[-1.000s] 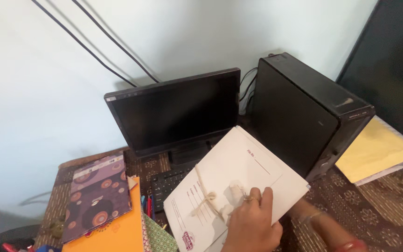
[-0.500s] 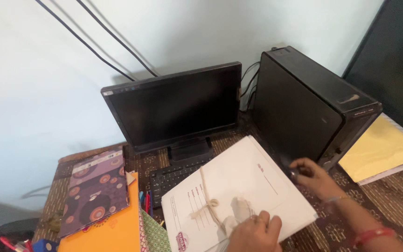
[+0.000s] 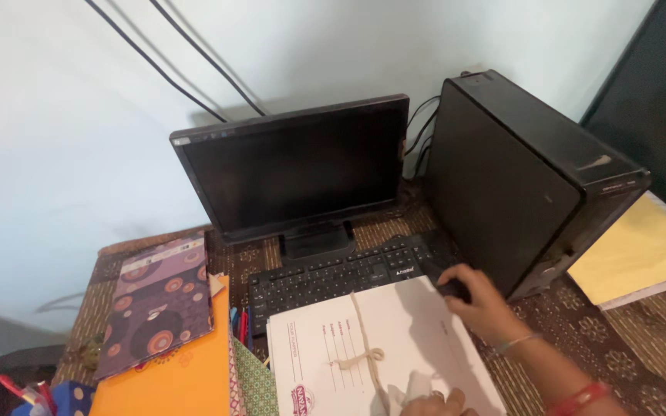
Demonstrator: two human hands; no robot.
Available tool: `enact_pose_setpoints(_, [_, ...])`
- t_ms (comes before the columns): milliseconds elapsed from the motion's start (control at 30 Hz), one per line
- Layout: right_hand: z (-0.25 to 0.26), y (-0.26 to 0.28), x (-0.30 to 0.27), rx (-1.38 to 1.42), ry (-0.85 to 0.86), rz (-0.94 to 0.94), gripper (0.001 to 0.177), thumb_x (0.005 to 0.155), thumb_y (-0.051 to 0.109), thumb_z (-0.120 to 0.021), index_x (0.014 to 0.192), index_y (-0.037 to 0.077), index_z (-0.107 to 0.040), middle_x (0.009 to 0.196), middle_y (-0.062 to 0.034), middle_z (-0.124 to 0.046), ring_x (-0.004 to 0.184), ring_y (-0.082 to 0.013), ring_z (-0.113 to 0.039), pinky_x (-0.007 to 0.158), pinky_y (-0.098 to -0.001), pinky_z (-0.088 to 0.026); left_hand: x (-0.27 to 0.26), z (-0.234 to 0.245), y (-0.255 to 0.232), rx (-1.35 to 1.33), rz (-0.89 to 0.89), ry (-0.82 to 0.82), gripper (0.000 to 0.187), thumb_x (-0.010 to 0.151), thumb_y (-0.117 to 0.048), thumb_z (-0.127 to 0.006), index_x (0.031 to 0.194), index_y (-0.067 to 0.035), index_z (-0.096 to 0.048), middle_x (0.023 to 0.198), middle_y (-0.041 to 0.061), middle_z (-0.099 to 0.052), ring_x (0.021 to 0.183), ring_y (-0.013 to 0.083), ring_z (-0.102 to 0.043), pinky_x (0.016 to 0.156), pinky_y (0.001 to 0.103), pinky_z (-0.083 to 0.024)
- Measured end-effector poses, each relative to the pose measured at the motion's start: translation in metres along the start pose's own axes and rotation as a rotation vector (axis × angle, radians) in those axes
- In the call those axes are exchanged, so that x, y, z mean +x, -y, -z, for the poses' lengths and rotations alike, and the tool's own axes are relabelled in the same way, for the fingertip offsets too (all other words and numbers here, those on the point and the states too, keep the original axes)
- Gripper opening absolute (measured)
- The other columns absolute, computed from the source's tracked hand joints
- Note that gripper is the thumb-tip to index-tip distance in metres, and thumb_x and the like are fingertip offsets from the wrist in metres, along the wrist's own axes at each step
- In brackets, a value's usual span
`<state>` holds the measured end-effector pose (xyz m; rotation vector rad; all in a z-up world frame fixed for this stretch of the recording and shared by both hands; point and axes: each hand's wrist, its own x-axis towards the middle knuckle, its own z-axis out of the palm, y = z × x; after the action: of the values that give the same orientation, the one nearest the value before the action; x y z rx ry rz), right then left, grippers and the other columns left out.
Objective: The person wipes a blue pen holder and places it on the desk, then wipes the monitor and keyboard. They move notebooks and a mouse, then repeatedly pick up pens and pencils from the holder and place them back, arranging the items on the desk.
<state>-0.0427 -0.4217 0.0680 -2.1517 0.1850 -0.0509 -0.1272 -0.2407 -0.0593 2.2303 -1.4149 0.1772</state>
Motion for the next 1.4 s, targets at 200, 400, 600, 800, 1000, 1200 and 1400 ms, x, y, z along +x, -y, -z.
enact_pose_setpoints(200, [-0.051,-0.019,-0.026,-0.187,-0.016,0.195,0.038,0.08,0.007,-0.075,0.113,0.021,-0.064,0.124,-0.0185,-0.047,0.114,-0.0348,-0.056,0.1,-0.039,-0.051,-0.002,0.104,0.023,0.099,0.588,-0.014,0.043,0.091,-0.031,-0.07,0.12,-0.002,-0.058,0.123,0.027,-0.054,0.091,0.0371,-0.072,0.073,0.049,-0.059])
enact_pose_setpoints(400, [-0.074,-0.028,-0.033,-0.212,0.043,0.11,0.056,0.078,0.011,-0.076,0.13,0.023,-0.062,0.133,-0.0182,-0.048,0.121,-0.0353,-0.056,0.103,-0.0386,-0.052,-0.026,0.201,0.061,0.124,1.392,0.062,0.072,0.086,-0.04,-0.078,0.14,-0.005,-0.045,0.15,0.026,-0.039,0.106,0.0369,-0.069,0.088,0.045,-0.059])
enact_pose_setpoints(600, [-0.074,-0.076,-0.009,-0.095,-0.333,-0.184,0.048,0.088,0.008,-0.071,0.134,0.004,-0.056,0.129,-0.0209,-0.063,0.12,-0.0343,-0.062,0.104,-0.0436,-0.048,-0.058,0.204,0.089,-0.055,1.641,0.041,0.082,0.078,-0.047,-0.086,0.135,-0.006,-0.045,0.137,0.021,-0.054,0.119,0.0382,-0.062,0.096,0.049,-0.055])
enact_pose_setpoints(800, [-0.064,-0.089,-0.016,-0.043,-0.275,-0.312,0.053,0.082,-0.004,-0.066,0.131,0.015,-0.066,0.129,-0.0189,-0.069,0.116,-0.0343,-0.068,0.099,-0.0408,-0.053,-0.065,0.184,0.086,-0.087,1.572,-0.1,0.076,0.078,-0.036,-0.082,0.137,-0.002,-0.048,0.128,0.022,-0.062,0.117,0.0392,-0.066,0.097,0.047,-0.056])
enact_pose_setpoints(1000, [-0.032,-0.094,-0.021,-0.063,-0.294,-0.502,0.055,0.077,-0.003,-0.074,0.126,0.022,-0.076,0.117,-0.0238,-0.076,0.105,-0.0368,-0.075,0.092,-0.0452,-0.059,-0.042,0.175,0.055,-0.177,1.577,0.179,0.082,0.086,-0.036,-0.077,0.15,-0.005,-0.036,0.137,0.024,-0.051,0.117,0.0396,-0.066,0.097,0.044,-0.058])
enact_pose_setpoints(1200, [-0.036,-0.143,-0.02,-0.493,-0.373,-0.243,0.046,0.076,0.016,-0.082,0.122,0.026,-0.078,0.106,-0.0235,-0.078,0.104,-0.0358,-0.073,0.109,-0.042,-0.049,-0.044,0.162,0.045,-0.089,1.333,0.206,0.054,0.084,-0.033,-0.078,0.124,-0.002,-0.061,0.135,0.023,-0.052,0.114,0.0378,-0.067,0.096,0.044,-0.057])
enact_pose_setpoints(1400, [-0.07,-0.118,-0.035,-0.305,-0.42,0.073,0.049,0.082,0.019,-0.076,0.13,0.017,-0.064,0.129,-0.0233,-0.062,0.119,-0.043,-0.057,0.105,-0.0481,-0.042,-0.051,0.167,0.051,-0.027,1.341,0.223,0.05,0.082,-0.028,-0.079,0.123,-0.006,-0.063,0.134,0.019,-0.054,0.112,0.0361,-0.069,0.092,0.044,-0.058])
